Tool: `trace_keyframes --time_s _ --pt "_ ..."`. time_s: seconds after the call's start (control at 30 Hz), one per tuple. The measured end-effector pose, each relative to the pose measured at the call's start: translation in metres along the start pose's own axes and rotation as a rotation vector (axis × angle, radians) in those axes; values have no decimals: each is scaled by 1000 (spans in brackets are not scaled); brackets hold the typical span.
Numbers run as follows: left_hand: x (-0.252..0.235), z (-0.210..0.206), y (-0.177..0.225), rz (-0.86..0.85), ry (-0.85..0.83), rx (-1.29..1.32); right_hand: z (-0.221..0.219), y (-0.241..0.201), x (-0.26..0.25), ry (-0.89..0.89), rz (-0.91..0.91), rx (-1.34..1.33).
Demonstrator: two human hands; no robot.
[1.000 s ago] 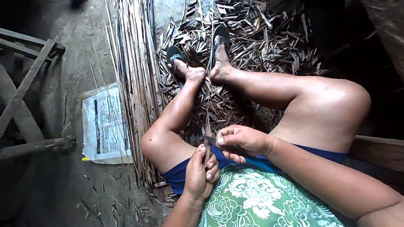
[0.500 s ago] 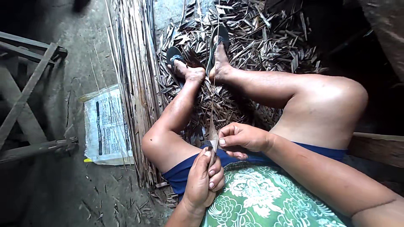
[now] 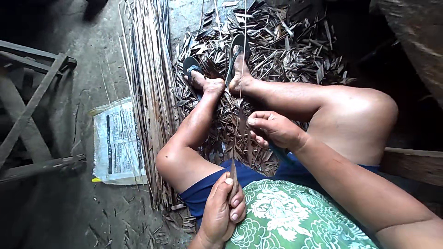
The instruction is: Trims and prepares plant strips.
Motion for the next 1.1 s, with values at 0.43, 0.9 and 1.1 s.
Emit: trace_keyframes --time_s 0.43,0.9,1.1 --pt "-6 3 29 -287 67 -460 -64 30 34 -453 -134 -47" --pt "5 1 22 -288 62 -538 -19 -2 13 -57 -46 -63" --pt "2 3 34 -375 126 -657 -65 25 36 -396 -145 0"
Point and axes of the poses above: each hand's wrist, its own x-axis away from the middle knuckle, its own z-axis out of the back of the hand, y = z × x, the point moved 9 cm from there along -x, towards the middle knuckle, and after that the axes turned 2 degrees about x, right-handed, at the moved point
